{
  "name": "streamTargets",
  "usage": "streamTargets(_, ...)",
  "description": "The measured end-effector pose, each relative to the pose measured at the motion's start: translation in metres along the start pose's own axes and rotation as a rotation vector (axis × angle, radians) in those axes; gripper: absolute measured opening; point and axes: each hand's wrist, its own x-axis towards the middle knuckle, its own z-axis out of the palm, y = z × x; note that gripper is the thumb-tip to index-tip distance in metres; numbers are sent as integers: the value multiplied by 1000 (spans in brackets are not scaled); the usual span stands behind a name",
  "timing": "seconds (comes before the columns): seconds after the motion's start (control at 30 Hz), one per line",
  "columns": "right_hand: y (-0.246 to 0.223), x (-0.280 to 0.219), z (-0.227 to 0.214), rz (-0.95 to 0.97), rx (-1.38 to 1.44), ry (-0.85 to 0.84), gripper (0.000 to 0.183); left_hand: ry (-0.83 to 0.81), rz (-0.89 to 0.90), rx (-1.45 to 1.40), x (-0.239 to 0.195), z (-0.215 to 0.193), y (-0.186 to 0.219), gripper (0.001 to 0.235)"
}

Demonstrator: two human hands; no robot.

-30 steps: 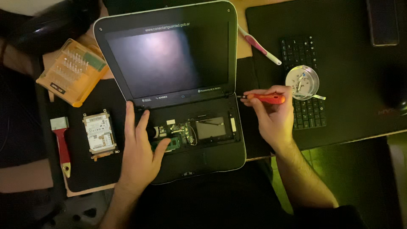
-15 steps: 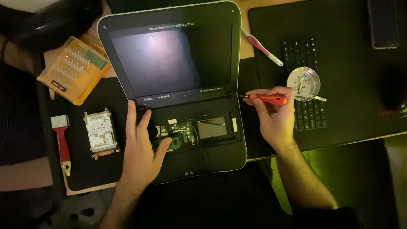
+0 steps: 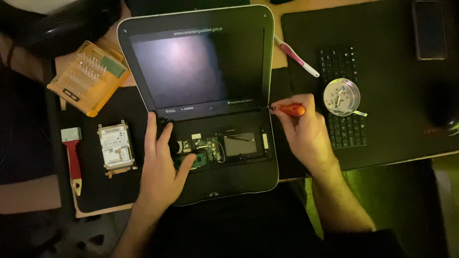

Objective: The person uses a screwdriver to remove screws from the bottom panel of a laptop. They then lift off the panel to reveal the internal components, including the hard drive and motherboard, and place the panel aside on the desk.

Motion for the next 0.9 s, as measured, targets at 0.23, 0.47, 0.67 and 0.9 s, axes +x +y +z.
streamTargets(0.23, -17, 15, -12, 60, -206, -181, 28, -5, 9, 16, -2, 0, -3, 80)
streamTargets(0.47, -17, 24, -12, 70, -282, -249, 21, -10, 10, 23, -1, -4, 3, 82)
streamTargets(0.67, 11, 23, -5, 147, 74, -148, 28, -8, -10, 62, -1, -5, 5, 78)
streamTargets(0.9, 33, 7, 15, 108, 560, -57, 22, -1, -16, 111, -2, -8, -8, 84)
